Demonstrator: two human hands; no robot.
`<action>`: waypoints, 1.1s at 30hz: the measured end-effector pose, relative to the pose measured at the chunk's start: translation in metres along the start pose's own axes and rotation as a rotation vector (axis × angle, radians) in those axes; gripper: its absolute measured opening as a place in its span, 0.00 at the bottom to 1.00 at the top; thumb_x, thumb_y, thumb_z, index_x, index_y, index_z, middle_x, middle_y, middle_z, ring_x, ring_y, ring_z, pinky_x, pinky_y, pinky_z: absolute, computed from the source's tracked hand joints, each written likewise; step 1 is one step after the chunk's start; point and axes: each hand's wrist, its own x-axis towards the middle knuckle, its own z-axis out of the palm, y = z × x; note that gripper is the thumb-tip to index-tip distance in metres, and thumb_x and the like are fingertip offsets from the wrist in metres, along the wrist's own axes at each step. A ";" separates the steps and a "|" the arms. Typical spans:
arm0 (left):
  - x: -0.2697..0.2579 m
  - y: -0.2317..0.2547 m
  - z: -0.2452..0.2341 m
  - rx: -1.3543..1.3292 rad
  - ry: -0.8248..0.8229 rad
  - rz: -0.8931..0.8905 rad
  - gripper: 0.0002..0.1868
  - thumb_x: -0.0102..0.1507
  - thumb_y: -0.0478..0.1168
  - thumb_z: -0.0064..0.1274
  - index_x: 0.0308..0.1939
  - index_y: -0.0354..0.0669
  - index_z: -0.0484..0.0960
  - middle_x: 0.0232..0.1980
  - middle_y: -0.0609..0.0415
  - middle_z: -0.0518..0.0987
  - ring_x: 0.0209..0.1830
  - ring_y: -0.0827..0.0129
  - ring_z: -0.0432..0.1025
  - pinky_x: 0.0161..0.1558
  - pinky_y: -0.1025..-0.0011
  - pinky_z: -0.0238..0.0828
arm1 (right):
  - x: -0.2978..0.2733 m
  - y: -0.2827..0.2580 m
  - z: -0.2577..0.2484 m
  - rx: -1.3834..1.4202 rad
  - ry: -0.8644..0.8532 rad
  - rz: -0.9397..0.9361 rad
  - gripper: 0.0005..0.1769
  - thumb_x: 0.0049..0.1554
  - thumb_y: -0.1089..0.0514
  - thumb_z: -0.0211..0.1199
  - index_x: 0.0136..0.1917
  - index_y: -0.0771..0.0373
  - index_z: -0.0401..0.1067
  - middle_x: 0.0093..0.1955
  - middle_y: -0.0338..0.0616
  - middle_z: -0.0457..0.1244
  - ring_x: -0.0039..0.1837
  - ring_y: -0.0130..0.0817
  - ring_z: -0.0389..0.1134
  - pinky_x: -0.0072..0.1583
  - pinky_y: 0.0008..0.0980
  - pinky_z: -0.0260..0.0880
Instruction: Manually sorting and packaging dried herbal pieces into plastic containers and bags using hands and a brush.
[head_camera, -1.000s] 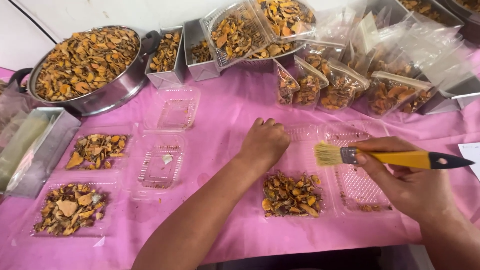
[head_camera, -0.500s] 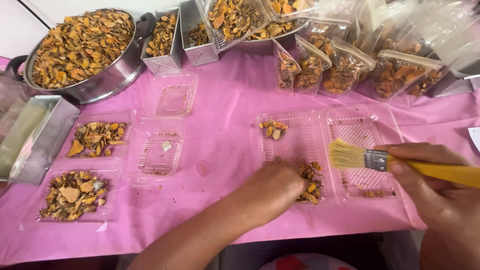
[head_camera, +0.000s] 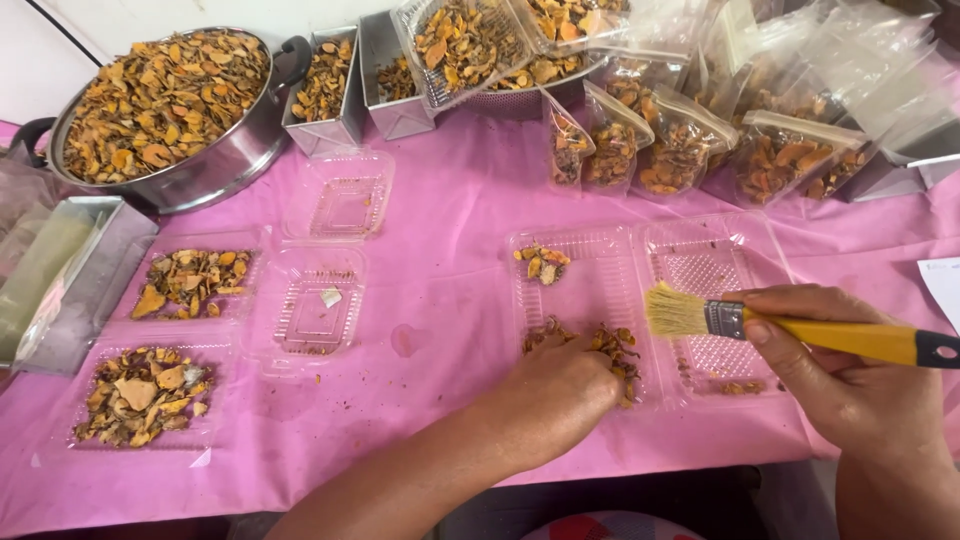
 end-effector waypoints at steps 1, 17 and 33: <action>-0.001 0.002 -0.003 0.004 0.005 -0.002 0.06 0.55 0.31 0.55 0.23 0.45 0.81 0.30 0.53 0.78 0.43 0.54 0.71 0.49 0.54 0.65 | 0.001 -0.003 0.001 0.001 0.000 -0.007 0.14 0.59 0.67 0.62 0.59 0.71 0.73 0.57 0.52 0.70 0.54 0.33 0.72 0.55 0.24 0.72; -0.004 -0.009 -0.044 -0.408 0.187 -0.270 0.08 0.63 0.27 0.48 0.34 0.41 0.81 0.34 0.52 0.82 0.34 0.60 0.78 0.50 0.61 0.78 | -0.002 -0.011 0.013 0.014 0.047 0.004 0.13 0.60 0.68 0.62 0.58 0.73 0.74 0.57 0.54 0.70 0.54 0.34 0.72 0.55 0.24 0.71; -0.007 -0.024 -0.048 -1.309 0.352 -0.577 0.09 0.60 0.34 0.63 0.45 0.37 0.88 0.41 0.50 0.88 0.38 0.71 0.82 0.50 0.77 0.83 | 0.005 0.009 0.034 0.117 0.109 -0.177 0.11 0.63 0.62 0.59 0.58 0.68 0.72 0.42 0.45 0.70 0.23 0.16 0.54 0.22 0.19 0.48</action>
